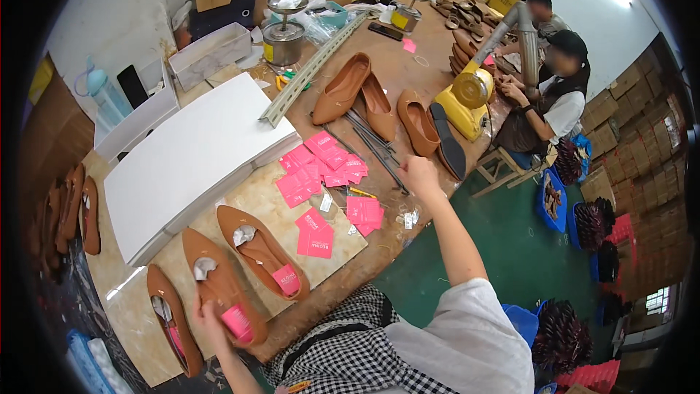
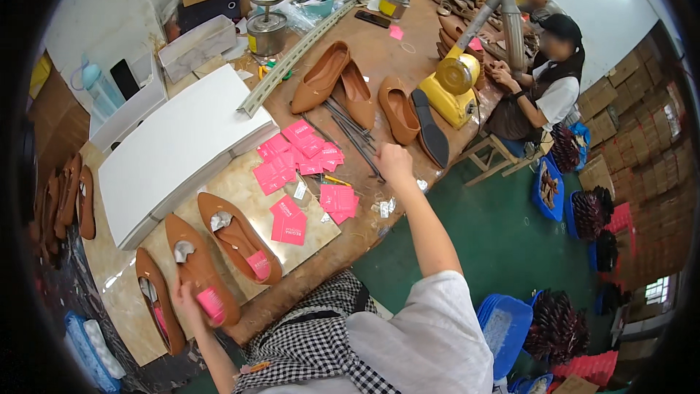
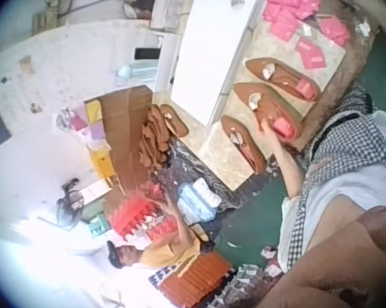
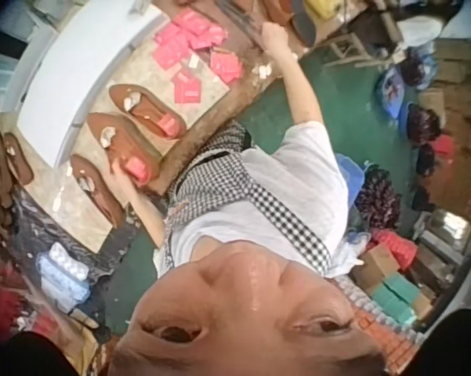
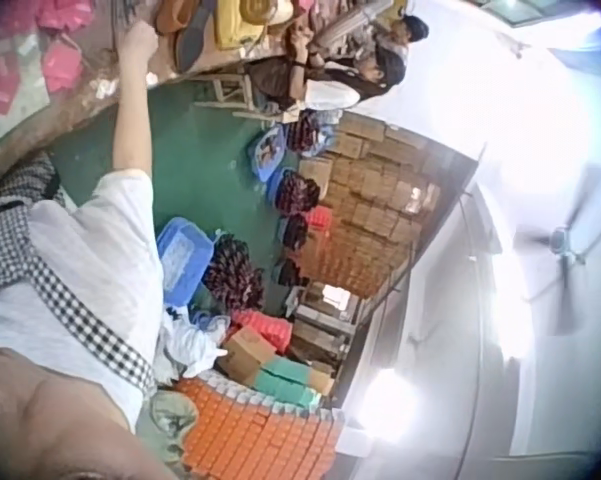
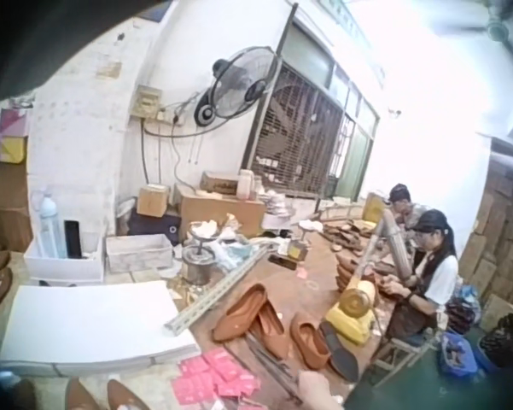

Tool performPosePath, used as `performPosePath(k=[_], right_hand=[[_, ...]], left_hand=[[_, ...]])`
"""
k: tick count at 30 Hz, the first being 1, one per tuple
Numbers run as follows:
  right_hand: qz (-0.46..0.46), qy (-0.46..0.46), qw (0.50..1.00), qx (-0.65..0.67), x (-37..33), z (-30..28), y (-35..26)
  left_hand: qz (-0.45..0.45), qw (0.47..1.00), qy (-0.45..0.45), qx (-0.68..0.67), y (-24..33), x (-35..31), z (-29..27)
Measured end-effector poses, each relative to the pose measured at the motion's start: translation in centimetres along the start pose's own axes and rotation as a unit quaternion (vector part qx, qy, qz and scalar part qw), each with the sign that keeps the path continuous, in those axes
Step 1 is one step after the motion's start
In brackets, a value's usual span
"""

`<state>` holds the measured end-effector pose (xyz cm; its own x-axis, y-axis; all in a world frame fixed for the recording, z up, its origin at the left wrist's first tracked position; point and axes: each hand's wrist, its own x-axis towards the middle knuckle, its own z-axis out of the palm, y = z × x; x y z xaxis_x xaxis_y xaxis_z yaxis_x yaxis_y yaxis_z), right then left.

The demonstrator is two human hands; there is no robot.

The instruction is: The person inserts metal shanks into the insoles of brown leather flats using a small tool. They then place pink paper inserts into the shoes and arrange them on the table. The person repeats this process for multiple pairs of shoes.

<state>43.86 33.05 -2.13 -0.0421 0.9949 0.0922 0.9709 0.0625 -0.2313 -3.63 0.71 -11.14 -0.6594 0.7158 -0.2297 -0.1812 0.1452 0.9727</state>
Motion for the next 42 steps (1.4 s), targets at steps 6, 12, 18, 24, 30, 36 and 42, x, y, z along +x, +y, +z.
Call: performPosePath(k=[6, 12, 18, 24, 30, 36, 42], right_hand=[[-0.093, -0.039, 0.949, 0.299, -6.4, -5.9, -13.8], [-0.239, -0.293, 0.815, 0.44, -15.9, -5.3, -25.9], [-0.229, -0.374, 0.763, 0.475, -17.0, -4.3, -29.5], [-0.292, -0.247, 0.786, 0.486, -17.7, -4.2, -31.4], [-0.41, -0.013, 0.834, 0.368, -20.4, -0.8, -33.5], [-0.287, -0.381, 0.696, 0.538, -15.9, -1.6, -29.1], [-0.033, 0.109, 0.993, -0.023, 0.1, 1.9, -4.1]], left_hand=[[-0.236, 0.923, -0.082, -0.293, 8.7, -5.3, 4.8], [-0.127, 0.966, -0.134, -0.181, 8.9, -2.8, 4.7], [-0.007, 0.981, -0.09, -0.172, 7.4, -3.5, 3.5], [0.014, 0.987, -0.096, -0.126, 7.8, -4.3, 4.0], [0.066, 0.992, 0.057, -0.087, 5.3, -4.6, 6.0], [-0.113, 0.987, -0.045, -0.109, 8.3, -4.6, 4.0], [0.221, 0.92, 0.083, 0.312, 10.3, -3.2, 1.1]])
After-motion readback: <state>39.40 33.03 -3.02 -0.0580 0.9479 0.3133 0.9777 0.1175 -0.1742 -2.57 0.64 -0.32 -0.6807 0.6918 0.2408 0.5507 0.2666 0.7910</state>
